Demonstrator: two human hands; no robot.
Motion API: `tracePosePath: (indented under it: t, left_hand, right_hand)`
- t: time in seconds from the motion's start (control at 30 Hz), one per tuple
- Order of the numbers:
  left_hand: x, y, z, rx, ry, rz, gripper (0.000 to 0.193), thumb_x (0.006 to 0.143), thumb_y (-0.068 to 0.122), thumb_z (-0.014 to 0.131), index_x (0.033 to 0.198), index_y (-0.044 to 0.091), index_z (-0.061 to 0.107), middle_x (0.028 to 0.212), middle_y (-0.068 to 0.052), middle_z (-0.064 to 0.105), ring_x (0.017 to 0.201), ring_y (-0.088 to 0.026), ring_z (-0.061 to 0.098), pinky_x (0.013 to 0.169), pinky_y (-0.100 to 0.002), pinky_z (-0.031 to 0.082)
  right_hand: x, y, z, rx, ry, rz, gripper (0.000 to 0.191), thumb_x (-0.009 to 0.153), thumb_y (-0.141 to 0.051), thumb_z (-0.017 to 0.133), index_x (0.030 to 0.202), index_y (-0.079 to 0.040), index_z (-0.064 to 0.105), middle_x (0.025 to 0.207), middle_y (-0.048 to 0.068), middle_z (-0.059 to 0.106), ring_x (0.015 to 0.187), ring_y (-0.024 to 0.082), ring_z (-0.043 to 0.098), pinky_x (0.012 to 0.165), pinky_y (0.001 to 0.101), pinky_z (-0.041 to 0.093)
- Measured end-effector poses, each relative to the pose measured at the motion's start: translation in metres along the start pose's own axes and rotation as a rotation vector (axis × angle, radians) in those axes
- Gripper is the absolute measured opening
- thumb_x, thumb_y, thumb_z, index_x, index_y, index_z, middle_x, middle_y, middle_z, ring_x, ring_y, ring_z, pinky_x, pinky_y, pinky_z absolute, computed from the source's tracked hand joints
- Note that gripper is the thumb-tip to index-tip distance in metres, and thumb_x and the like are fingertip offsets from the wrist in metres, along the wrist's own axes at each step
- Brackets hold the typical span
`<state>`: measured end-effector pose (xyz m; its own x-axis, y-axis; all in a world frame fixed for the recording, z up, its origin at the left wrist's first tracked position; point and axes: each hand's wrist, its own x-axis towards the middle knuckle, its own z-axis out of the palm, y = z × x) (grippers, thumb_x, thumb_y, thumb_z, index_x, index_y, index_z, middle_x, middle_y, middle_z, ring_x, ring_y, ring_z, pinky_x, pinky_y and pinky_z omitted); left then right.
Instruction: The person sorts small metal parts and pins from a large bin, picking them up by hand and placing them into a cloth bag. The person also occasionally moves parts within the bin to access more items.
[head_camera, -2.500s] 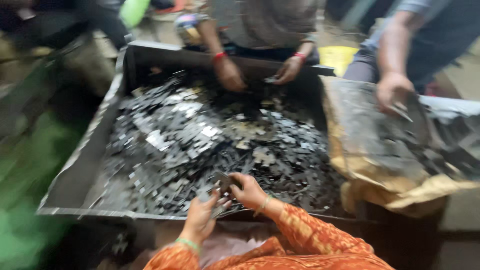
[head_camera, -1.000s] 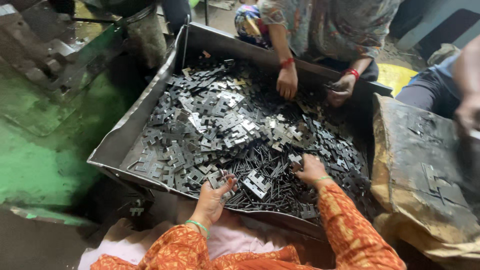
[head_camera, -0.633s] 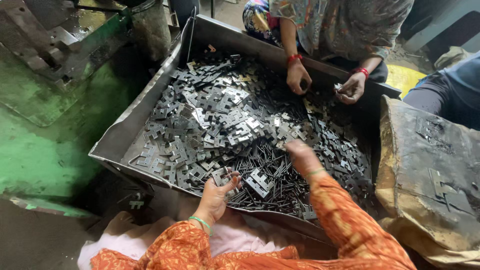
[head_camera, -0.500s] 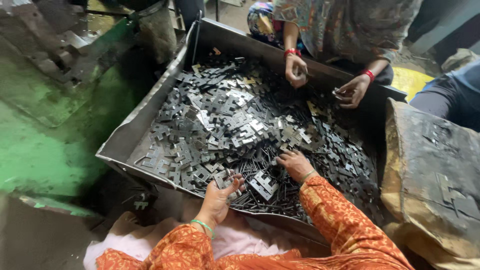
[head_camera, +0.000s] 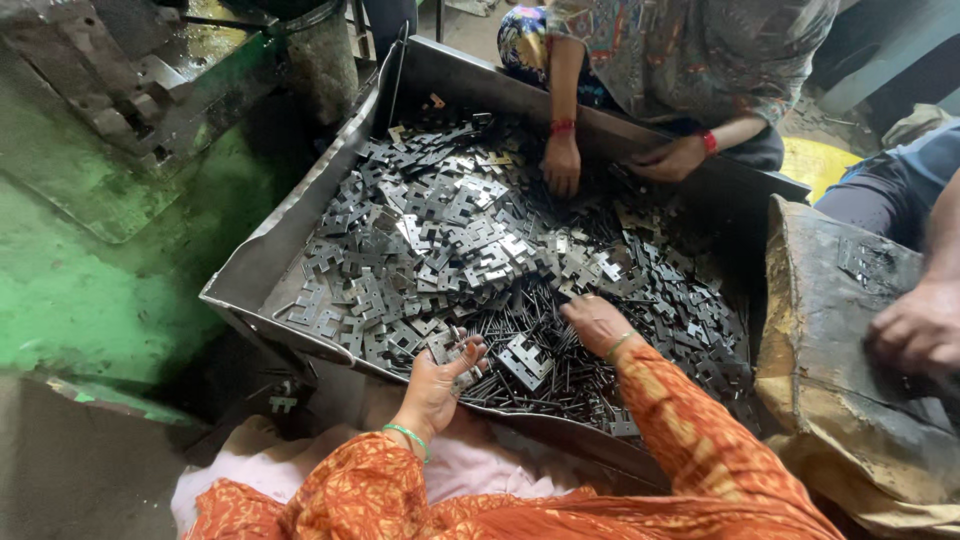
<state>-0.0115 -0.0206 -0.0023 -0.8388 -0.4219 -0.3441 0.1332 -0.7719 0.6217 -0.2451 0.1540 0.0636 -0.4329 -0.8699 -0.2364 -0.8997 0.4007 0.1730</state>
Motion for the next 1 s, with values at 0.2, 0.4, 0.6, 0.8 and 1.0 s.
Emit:
tracePosePath:
  t: [0.2,0.4,0.6,0.8,1.0]
  left_hand:
    - [-0.001,-0.013,0.02,-0.076,-0.054,-0.096,0.044,0.078,0.015,0.08,0.117,0.007,0.063,0.111,-0.007,0.076,0.1,-0.022,0.074,0.085,-0.038,0.063]
    - [0.003,-0.043,0.026,-0.005,-0.076,-0.03,0.027,0.085,0.011,0.083,0.108,0.002,0.071,0.099,-0.005,0.073,0.088,-0.019,0.068,0.075,-0.036,0.057]
    - [-0.003,-0.052,0.027,0.003,-0.005,-0.142,0.025,0.092,0.015,0.067,0.114,0.002,0.063,0.101,-0.011,0.072,0.086,-0.025,0.072,0.076,-0.044,0.064]
    - [0.0,-0.019,0.015,0.005,0.042,-0.077,0.03,0.104,0.025,0.053,0.128,0.008,0.06,0.097,-0.009,0.064,0.084,-0.019,0.062,0.078,-0.035,0.056]
    - [0.004,-0.017,0.001,-0.054,-0.044,-0.079,0.036,0.105,0.014,0.056,0.137,0.002,0.047,0.104,-0.004,0.06,0.095,-0.017,0.06,0.085,-0.032,0.051]
  right_hand:
    - [-0.029,-0.027,-0.002,1.451,0.344,0.227,0.037,0.079,0.0,0.08,0.115,-0.002,0.072,0.103,0.009,0.078,0.087,0.014,0.074,0.08,0.0261,0.063]
    - [-0.054,-0.104,0.025,1.431,0.4,-0.037,0.031,0.095,-0.006,0.072,0.125,-0.002,0.07,0.107,0.005,0.077,0.096,0.013,0.07,0.085,0.0273,0.059]
    - [-0.079,-0.073,0.026,1.718,0.281,0.355,0.035,0.09,-0.005,0.072,0.124,0.002,0.071,0.093,0.005,0.078,0.077,0.012,0.071,0.071,0.0276,0.058]
    - [-0.165,0.105,0.014,0.743,1.179,0.585,0.022,0.087,0.001,0.059,0.097,0.002,0.078,0.098,0.015,0.079,0.086,0.022,0.075,0.079,0.0348,0.06]
    - [-0.261,0.195,0.037,-0.111,0.632,1.076,0.032,0.083,0.005,0.052,0.107,0.004,0.072,0.098,0.024,0.07,0.091,0.041,0.068,0.082,0.0473,0.056]
